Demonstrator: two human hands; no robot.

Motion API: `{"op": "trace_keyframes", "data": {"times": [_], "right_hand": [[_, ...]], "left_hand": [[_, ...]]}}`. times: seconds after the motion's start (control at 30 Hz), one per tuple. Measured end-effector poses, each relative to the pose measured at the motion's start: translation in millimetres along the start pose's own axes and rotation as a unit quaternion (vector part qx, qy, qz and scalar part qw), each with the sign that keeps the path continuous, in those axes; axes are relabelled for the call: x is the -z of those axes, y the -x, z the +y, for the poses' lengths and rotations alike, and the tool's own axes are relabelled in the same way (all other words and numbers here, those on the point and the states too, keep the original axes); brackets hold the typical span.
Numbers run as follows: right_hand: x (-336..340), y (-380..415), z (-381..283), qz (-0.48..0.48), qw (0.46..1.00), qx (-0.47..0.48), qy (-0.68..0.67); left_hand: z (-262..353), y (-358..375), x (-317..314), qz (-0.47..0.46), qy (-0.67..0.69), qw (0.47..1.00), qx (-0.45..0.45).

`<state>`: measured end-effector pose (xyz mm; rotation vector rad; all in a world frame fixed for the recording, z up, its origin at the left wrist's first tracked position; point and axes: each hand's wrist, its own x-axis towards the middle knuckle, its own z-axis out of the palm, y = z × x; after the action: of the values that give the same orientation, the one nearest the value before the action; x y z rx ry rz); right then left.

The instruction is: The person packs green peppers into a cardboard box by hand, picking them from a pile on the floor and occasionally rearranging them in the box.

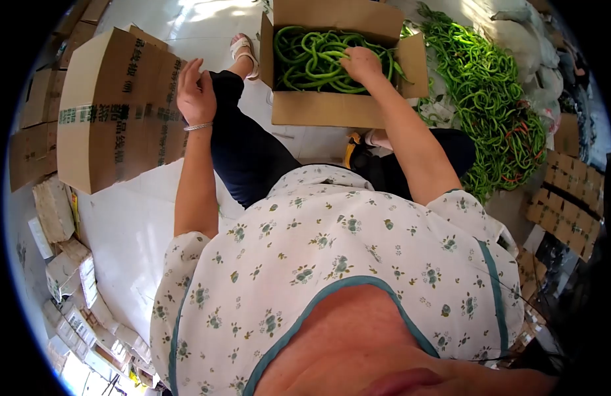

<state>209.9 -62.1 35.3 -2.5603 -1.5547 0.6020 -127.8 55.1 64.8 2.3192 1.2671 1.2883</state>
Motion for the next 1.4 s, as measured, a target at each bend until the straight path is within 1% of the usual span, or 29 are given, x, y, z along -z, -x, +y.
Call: {"op": "trace_keyframes", "data": {"times": [0.03,0.1,0.13,0.17,0.2,0.23,0.27,0.3,0.33,0.43,0.47,0.5,0.53,0.6,0.67,0.77,0.87,0.9,0.93,1.0,1.03,1.1,1.17,1.2,1.23,1.3,1.33,1.37,1.4], "right_hand": [[-2.7,8.4,2.7,0.031,0.999,0.009,0.003],[-8.0,14.9,2.2,0.096,0.995,0.034,0.006],[-7.5,8.5,-1.5,0.170,0.981,0.092,0.013],[-8.7,3.3,-6.4,0.240,0.959,0.149,0.017],[-12.2,1.8,-10.5,0.307,0.930,0.201,0.019],[-6.1,-1.2,-26.8,0.242,0.952,0.186,0.012],[-2.3,-2.0,-44.8,0.156,0.978,0.129,0.047],[-2.3,-5.6,-61.8,0.061,0.992,0.067,0.082],[-3.0,-8.7,-71.8,-0.035,0.993,0.006,0.116],[-33.2,-20.1,-69.0,0.060,0.993,-0.010,0.099],[-34.3,-21.1,-66.5,0.093,0.994,0.000,0.052],[-32.2,-24.0,-60.7,0.077,0.997,-0.004,-0.012],[-21.9,-22.3,-58.2,0.061,0.995,-0.011,-0.073],[-12.9,-18.4,-47.2,0.119,0.960,0.057,-0.249],[13.4,-3.3,-49.2,0.147,0.948,0.087,-0.268],[37.3,12.0,-58.0,0.229,0.954,0.143,-0.134],[31.7,6.7,-52.6,0.208,0.949,0.236,-0.030],[34.4,4.0,-51.8,0.263,0.944,0.191,-0.061],[51.1,6.3,-61.5,0.310,0.926,0.179,-0.118],[73.7,16.7,-76.5,0.395,0.877,0.139,-0.237],[73.3,14.0,-72.3,0.378,0.857,0.152,-0.316],[76.5,-1.4,-57.5,0.346,0.798,0.176,-0.461],[62.8,-16.8,-38.9,0.216,0.836,0.098,-0.495],[49.9,-23.5,-31.0,0.147,0.846,0.059,-0.509],[32.1,-29.8,-32.4,0.207,0.898,0.061,-0.384],[17.2,-25.0,-48.4,0.156,0.950,0.034,-0.270],[-3.6,-36.1,-45.1,0.150,0.965,0.038,-0.213],[-17.0,-34.7,-52.2,0.152,0.978,0.016,-0.145],[-23.1,-34.6,-54.6,0.062,0.996,-0.007,-0.070]], "left_hand": [[-2.8,-3.6,-0.4,0.025,-0.004,0.999,-0.029],[-1.4,-1.9,-0.2,0.030,0.040,0.996,0.068],[0.3,-4.8,1.1,0.036,0.059,0.991,0.114],[-1.6,-4.5,0.5,0.049,0.079,0.990,0.106],[-0.2,-3.8,3.1,0.039,0.082,0.990,0.112],[6.7,-5.8,8.3,0.027,0.086,0.989,0.117],[9.8,-7.3,10.2,0.016,0.092,0.988,0.121],[8.6,-7.2,9.5,0.012,0.094,0.988,0.119],[7.0,-7.0,8.3,0.010,0.096,0.988,0.117],[-0.2,-7.0,2.6,0.015,0.104,0.990,0.093],[-1.7,-5.1,3.4,0.018,0.104,0.991,0.084],[-2.6,-2.2,4.3,0.011,0.117,0.987,0.110],[-4.0,-2.4,7.4,0.015,0.105,0.989,0.105],[-5.2,-3.5,8.0,0.023,0.090,0.991,0.096],[-7.3,-3.3,8.4,0.016,0.100,0.989,0.110],[-5.9,-4.6,9.5,0.012,0.110,0.988,0.109],[-5.4,-3.7,6.6,0.021,0.132,0.986,0.095],[-4.7,-5.4,4.7,0.023,0.140,0.985,0.094],[-3.3,-4.7,5.5,0.027,0.143,0.984,0.099],[-6.7,2.8,12.0,0.029,0.137,0.984,0.112],[-6.4,2.5,11.6,0.028,0.134,0.984,0.117],[-2.9,-1.8,7.6,0.019,0.133,0.984,0.118],[-3.5,-3.7,8.4,0.009,0.129,0.984,0.120],[-2.5,-4.0,8.4,0.011,0.133,0.984,0.116],[-1.2,-4.7,7.8,0.014,0.135,0.984,0.111],[0.5,-6.3,7.0,0.012,0.136,0.984,0.114],[1.8,-6.0,6.7,0.015,0.141,0.983,0.117],[1.7,-5.0,7.3,0.015,0.149,0.982,0.119],[1.8,-4.8,6.5,0.011,0.161,0.980,0.116]]}}
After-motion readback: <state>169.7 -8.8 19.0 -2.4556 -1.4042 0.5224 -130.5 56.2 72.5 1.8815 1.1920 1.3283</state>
